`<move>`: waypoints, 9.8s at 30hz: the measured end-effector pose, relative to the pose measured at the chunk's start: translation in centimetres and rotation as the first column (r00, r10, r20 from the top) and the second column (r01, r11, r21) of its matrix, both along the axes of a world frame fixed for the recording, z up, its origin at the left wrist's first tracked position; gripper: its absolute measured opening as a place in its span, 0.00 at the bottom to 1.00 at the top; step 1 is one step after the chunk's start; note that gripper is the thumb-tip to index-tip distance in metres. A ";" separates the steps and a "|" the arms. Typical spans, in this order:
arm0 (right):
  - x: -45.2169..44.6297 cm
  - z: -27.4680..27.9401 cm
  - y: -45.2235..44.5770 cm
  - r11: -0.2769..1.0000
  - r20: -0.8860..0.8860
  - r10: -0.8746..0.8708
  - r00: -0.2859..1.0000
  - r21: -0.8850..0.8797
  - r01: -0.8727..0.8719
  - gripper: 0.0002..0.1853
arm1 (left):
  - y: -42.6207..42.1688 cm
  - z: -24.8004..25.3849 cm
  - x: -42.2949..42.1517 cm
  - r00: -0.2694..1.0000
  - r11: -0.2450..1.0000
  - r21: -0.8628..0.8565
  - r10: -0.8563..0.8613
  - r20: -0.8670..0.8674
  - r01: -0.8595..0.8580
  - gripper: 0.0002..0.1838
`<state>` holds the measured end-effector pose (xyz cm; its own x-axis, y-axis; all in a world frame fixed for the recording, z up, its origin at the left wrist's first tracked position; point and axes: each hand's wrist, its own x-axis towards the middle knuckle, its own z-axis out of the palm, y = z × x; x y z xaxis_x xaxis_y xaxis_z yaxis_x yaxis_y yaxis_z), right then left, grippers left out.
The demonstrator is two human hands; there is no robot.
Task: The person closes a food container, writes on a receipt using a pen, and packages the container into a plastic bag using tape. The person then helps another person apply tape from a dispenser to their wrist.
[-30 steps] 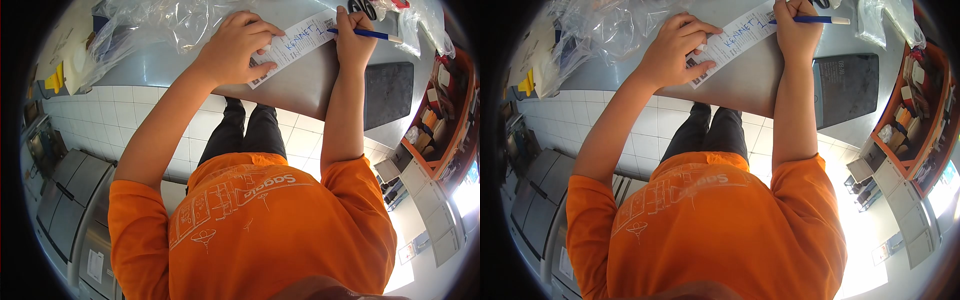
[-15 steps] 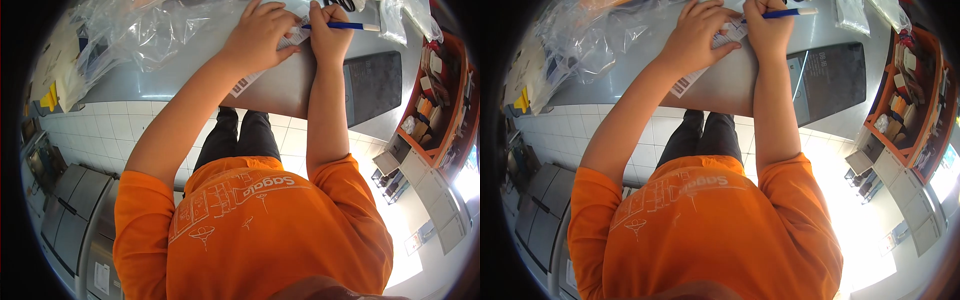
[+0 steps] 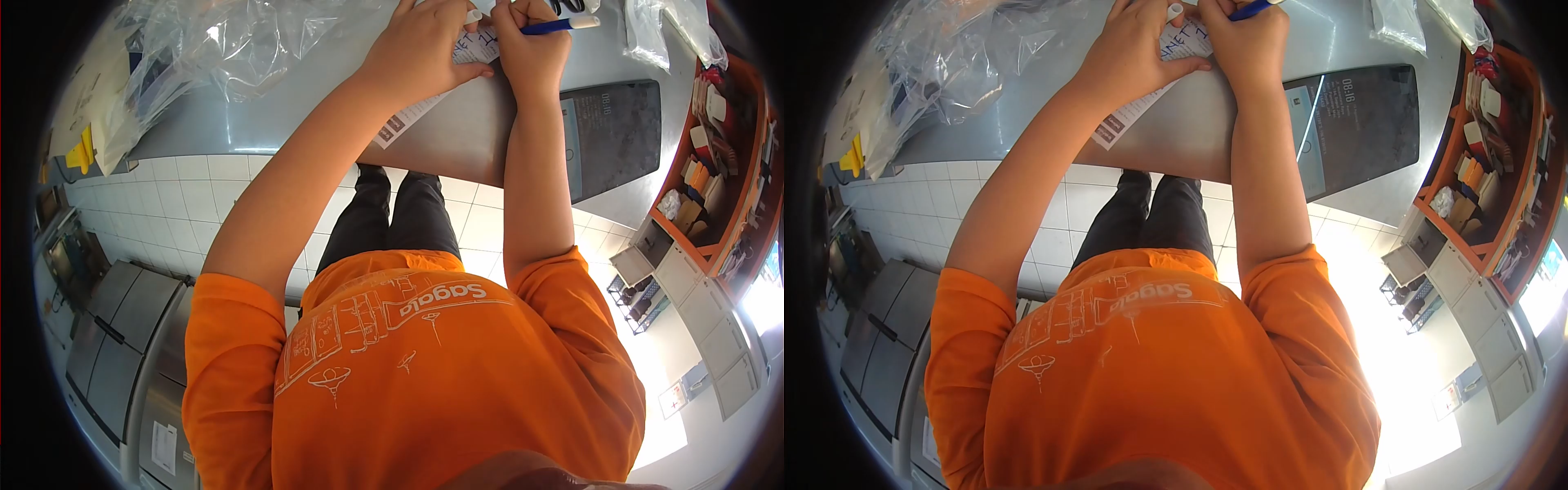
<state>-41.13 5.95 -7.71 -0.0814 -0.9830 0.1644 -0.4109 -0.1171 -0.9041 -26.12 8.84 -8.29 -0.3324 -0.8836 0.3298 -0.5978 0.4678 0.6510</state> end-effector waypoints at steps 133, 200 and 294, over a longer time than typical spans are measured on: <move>21.1 17.8 -1.3 0.984 0.708 0.159 0.688 -0.054 -0.172 0.12 | -3.9 17.1 25.7 0.913 0.821 0.472 0.133 0.386 -0.319 0.42; 12.1 38.9 1.6 0.811 -0.842 0.489 -0.227 0.535 -0.237 0.18 | -3.7 39.8 28.7 0.089 0.881 -0.120 0.089 0.992 0.457 0.18; 10.2 11.3 1.8 0.768 -0.745 0.580 0.328 0.366 -0.526 0.34 | 3.7 3.7 16.1 0.859 0.991 0.094 0.038 0.510 -0.099 0.21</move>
<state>-30.95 7.72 3.58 0.6197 -0.7570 -0.2074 -0.7823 -0.5746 -0.2404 -10.01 12.57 -4.63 -0.3636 -0.9311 0.0295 -0.8867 0.3557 0.2954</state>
